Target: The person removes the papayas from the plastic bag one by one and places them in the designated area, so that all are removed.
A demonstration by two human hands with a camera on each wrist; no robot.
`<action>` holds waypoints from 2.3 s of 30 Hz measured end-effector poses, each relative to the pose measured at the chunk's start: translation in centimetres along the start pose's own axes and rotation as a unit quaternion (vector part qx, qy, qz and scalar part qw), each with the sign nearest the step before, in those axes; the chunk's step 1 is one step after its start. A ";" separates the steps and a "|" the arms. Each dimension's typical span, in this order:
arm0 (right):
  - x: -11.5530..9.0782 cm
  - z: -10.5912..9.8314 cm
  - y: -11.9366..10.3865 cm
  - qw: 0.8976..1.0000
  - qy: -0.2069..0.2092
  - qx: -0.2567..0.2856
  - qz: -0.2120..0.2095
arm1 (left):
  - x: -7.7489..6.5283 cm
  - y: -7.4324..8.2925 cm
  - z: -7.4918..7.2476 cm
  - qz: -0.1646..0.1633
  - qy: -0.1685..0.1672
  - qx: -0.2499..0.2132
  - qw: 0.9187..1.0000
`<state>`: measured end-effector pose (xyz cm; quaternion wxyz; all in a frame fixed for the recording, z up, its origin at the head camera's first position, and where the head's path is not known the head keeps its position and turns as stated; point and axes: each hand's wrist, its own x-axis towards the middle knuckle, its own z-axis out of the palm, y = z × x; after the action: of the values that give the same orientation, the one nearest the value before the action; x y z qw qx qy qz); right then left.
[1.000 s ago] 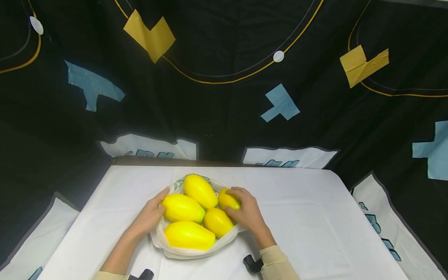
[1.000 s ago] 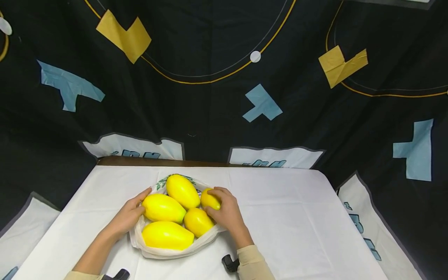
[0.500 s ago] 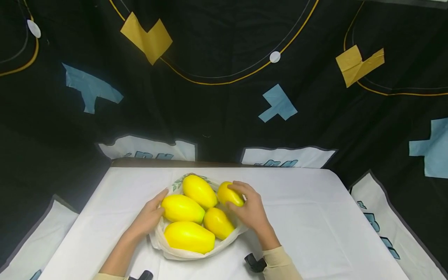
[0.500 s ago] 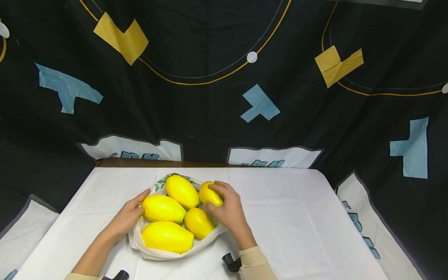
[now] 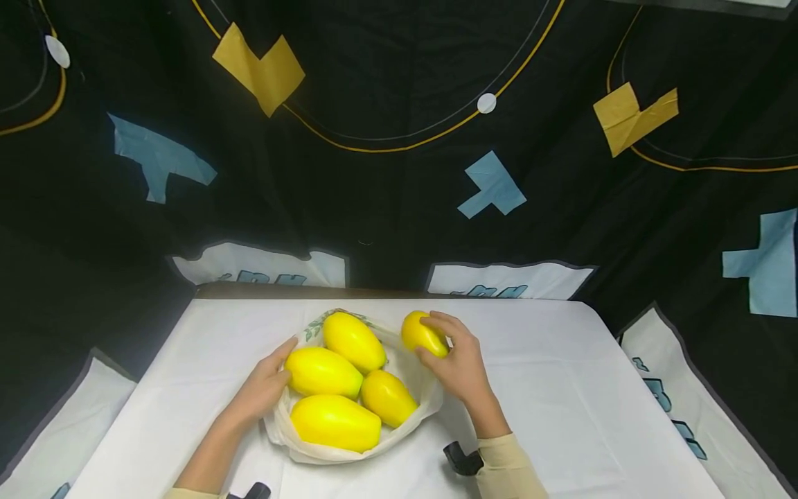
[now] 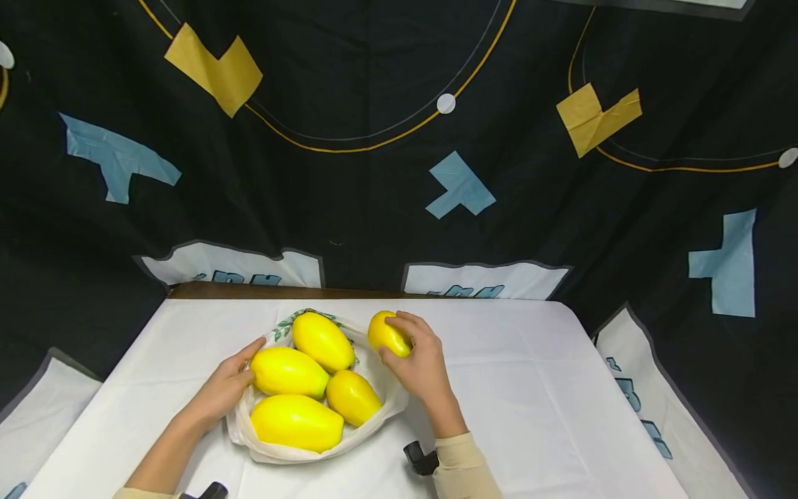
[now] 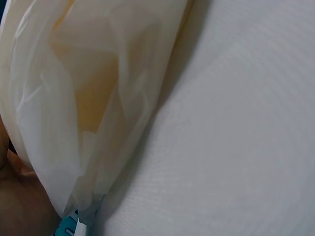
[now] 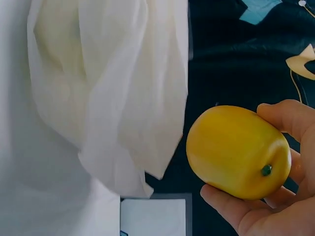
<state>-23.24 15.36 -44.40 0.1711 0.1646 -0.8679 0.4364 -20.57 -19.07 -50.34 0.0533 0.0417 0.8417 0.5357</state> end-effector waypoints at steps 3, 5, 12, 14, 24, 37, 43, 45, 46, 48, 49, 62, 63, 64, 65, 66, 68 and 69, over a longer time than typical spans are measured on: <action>0.2 -0.5 0.4 1.000 0.012 -0.004 0.001 | 0.0 0.0 0.0 0.001 0.001 0.004 1.000; 0.3 -0.7 0.7 1.000 0.020 -0.010 0.007 | 0.1 0.0 0.0 0.000 0.001 0.005 1.000; 0.2 -1.1 2.1 0.998 0.037 -0.023 0.033 | 0.1 0.0 0.0 -0.003 0.001 0.002 1.000; 0.2 -1.1 2.7 0.998 0.043 -0.025 0.039 | 0.1 -0.1 0.0 -0.003 0.001 0.000 1.000; -0.2 -1.3 5.2 0.995 0.072 -0.027 0.071 | -0.1 -0.1 0.0 -0.003 0.001 -0.005 1.000; -1.0 -1.1 8.0 0.987 0.092 -0.042 0.122 | 0.0 -0.2 0.0 0.000 0.001 0.001 1.000; -1.4 -1.0 8.8 0.986 0.098 -0.032 0.129 | -0.1 0.0 -0.1 -0.002 -0.002 0.003 1.000; -1.4 -1.1 8.8 0.986 0.095 -0.027 0.133 | -0.1 0.1 -0.1 -0.002 -0.003 0.004 1.000; -1.4 -1.2 8.8 0.986 0.093 -0.025 0.135 | -0.2 0.2 -0.1 -0.002 -0.002 0.003 1.000; -1.4 -1.3 8.7 0.986 0.091 -0.020 0.140 | -0.2 0.2 -0.1 -0.002 -0.001 0.003 1.000; -1.4 -1.4 8.7 0.985 0.091 -0.017 0.142 | -0.2 0.2 0.0 -0.003 -0.001 0.002 1.000; -1.4 -1.5 9.0 0.984 0.080 -0.020 0.160 | -0.1 -0.3 0.1 -0.010 -0.005 -0.017 1.000; -1.4 -1.5 9.0 0.984 0.079 -0.022 0.161 | -0.1 -0.2 0.1 -0.010 -0.005 -0.017 1.000; -1.3 -1.5 8.9 0.984 0.078 -0.023 0.161 | -0.1 -0.2 0.0 -0.009 -0.004 -0.017 1.000; -1.3 -1.5 8.9 0.983 0.078 -0.023 0.162 | -0.1 -0.2 0.0 -0.010 -0.005 -0.017 1.000; -1.2 -1.5 8.8 0.984 0.077 -0.024 0.162 | -0.1 -0.2 -0.1 -0.010 -0.005 -0.017 1.000; -1.1 -1.5 8.7 0.984 0.076 -0.024 0.162 | 0.0 -0.2 -0.1 -0.011 -0.005 -0.015 1.000; -1.1 -1.5 8.7 0.984 0.076 -0.024 0.162 | 0.0 -0.2 -0.2 -0.012 -0.005 -0.014 1.000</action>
<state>-25.76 21.66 -50.10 0.1677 -0.0161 -0.8778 0.4485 -20.57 -19.28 -50.41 0.0644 0.0332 0.8344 0.5463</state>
